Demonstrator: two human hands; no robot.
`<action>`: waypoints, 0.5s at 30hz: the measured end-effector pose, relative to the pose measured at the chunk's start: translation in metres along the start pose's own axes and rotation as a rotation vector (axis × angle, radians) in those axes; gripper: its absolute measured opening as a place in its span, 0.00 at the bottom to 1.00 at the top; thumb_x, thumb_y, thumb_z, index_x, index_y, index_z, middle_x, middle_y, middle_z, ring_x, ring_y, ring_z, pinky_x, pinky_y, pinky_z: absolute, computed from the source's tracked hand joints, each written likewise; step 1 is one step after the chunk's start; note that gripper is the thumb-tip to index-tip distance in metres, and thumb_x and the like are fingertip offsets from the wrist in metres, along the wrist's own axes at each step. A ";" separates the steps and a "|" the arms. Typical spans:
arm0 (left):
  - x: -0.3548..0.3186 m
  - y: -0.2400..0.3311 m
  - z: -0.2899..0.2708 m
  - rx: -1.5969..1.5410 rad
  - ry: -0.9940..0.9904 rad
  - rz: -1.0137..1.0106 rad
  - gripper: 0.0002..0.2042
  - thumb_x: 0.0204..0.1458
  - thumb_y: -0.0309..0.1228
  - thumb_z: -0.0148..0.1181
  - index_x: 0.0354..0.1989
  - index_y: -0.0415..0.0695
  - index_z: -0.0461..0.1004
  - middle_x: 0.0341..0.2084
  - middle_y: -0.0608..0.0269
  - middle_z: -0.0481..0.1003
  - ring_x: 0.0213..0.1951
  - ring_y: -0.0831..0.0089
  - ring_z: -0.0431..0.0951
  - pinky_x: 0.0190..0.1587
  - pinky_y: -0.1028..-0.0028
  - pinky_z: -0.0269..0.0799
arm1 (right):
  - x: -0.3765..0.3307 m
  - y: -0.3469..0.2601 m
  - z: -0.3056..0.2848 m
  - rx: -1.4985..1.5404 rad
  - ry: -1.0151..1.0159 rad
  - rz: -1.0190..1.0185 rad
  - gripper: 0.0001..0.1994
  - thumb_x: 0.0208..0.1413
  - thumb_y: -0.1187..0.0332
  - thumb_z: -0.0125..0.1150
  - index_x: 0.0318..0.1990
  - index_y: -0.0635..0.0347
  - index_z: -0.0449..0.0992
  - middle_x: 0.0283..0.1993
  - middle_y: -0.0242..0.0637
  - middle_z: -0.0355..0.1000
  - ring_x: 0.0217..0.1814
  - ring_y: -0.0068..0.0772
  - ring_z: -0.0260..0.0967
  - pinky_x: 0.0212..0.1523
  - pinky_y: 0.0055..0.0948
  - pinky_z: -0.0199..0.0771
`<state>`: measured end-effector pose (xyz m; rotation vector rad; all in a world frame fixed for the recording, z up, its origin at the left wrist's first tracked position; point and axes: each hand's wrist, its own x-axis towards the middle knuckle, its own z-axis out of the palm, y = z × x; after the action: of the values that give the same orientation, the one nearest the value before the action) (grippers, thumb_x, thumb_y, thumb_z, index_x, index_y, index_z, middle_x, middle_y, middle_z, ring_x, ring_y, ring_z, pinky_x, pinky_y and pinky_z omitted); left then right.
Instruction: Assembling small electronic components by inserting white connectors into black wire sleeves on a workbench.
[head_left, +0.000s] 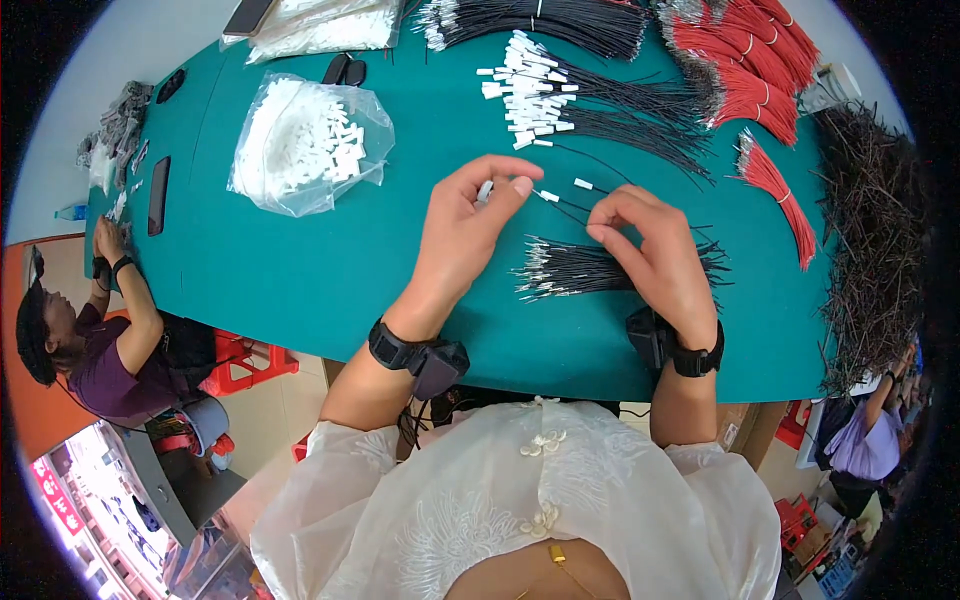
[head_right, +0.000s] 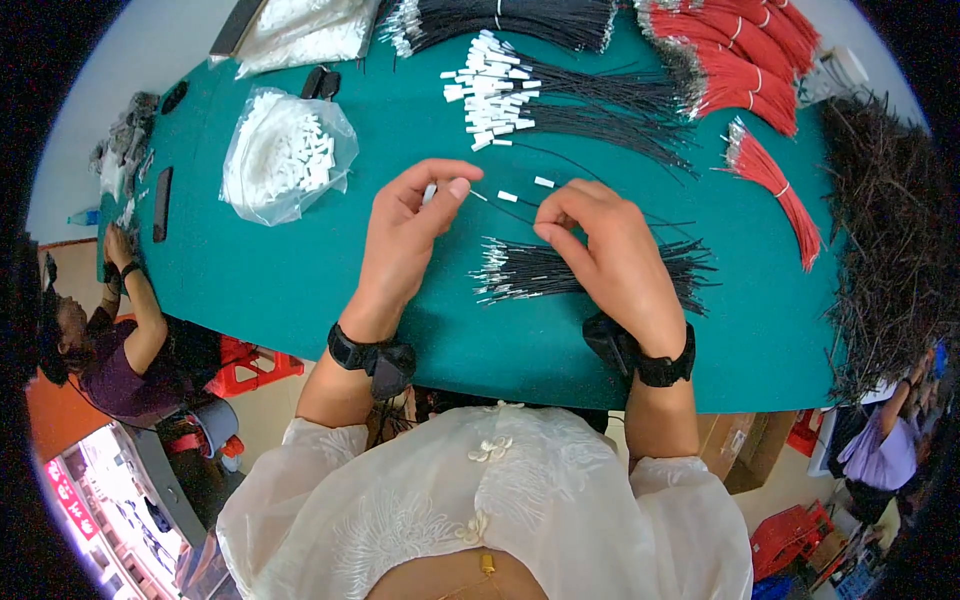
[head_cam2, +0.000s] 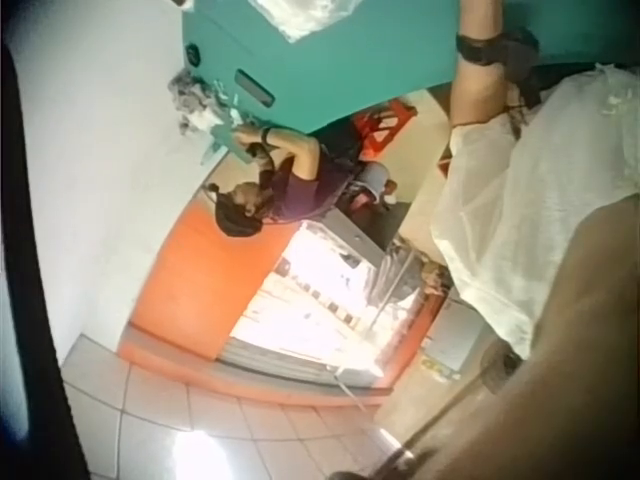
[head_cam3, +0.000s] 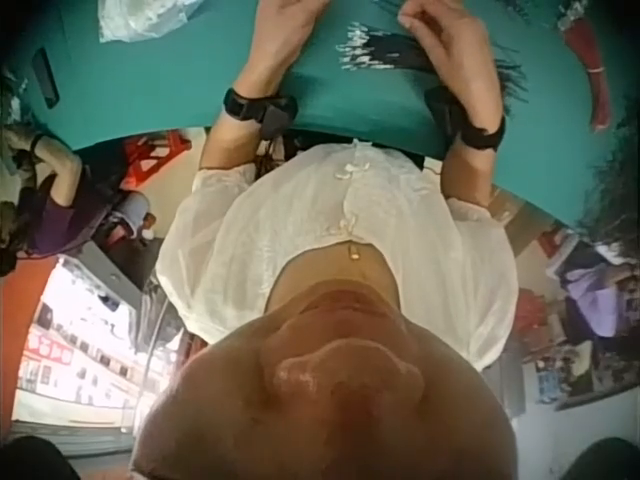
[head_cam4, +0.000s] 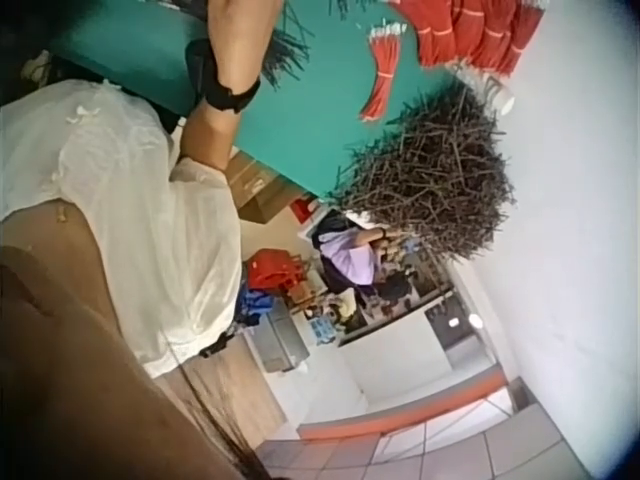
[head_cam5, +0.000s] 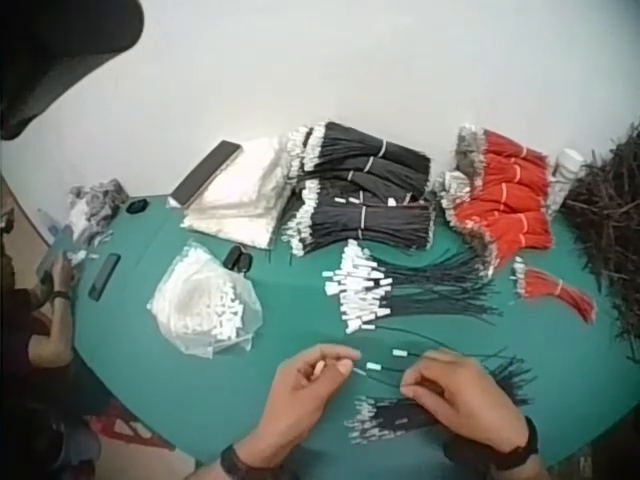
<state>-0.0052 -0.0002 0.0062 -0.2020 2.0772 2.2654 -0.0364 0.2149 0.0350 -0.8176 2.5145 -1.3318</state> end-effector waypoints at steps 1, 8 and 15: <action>0.000 -0.001 0.000 0.000 0.001 -0.002 0.07 0.59 0.29 0.58 0.42 0.41 0.78 0.22 0.79 0.66 0.26 0.89 0.58 0.26 0.83 0.50 | 0.000 0.000 0.001 0.002 -0.001 0.001 0.03 0.53 0.80 0.60 0.34 0.67 0.72 0.31 0.39 0.70 0.33 0.34 0.68 0.37 0.29 0.69; -0.002 0.000 0.005 0.091 0.063 0.153 0.06 0.57 0.29 0.61 0.36 0.40 0.79 0.20 0.79 0.63 0.24 0.89 0.58 0.25 0.82 0.52 | -0.004 -0.006 -0.001 0.186 -0.033 0.208 0.02 0.58 0.78 0.59 0.35 0.66 0.72 0.26 0.31 0.69 0.27 0.18 0.65 0.30 0.21 0.65; -0.005 -0.008 0.008 0.102 0.001 0.141 0.06 0.58 0.29 0.59 0.36 0.39 0.77 0.20 0.77 0.66 0.24 0.88 0.60 0.25 0.82 0.54 | -0.003 -0.019 0.013 0.232 0.078 0.167 0.03 0.56 0.78 0.62 0.36 0.66 0.75 0.26 0.27 0.70 0.27 0.11 0.62 0.26 0.15 0.59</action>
<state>-0.0001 0.0091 0.0000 -0.0526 2.2677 2.2251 -0.0215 0.1989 0.0421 -0.5064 2.3628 -1.5849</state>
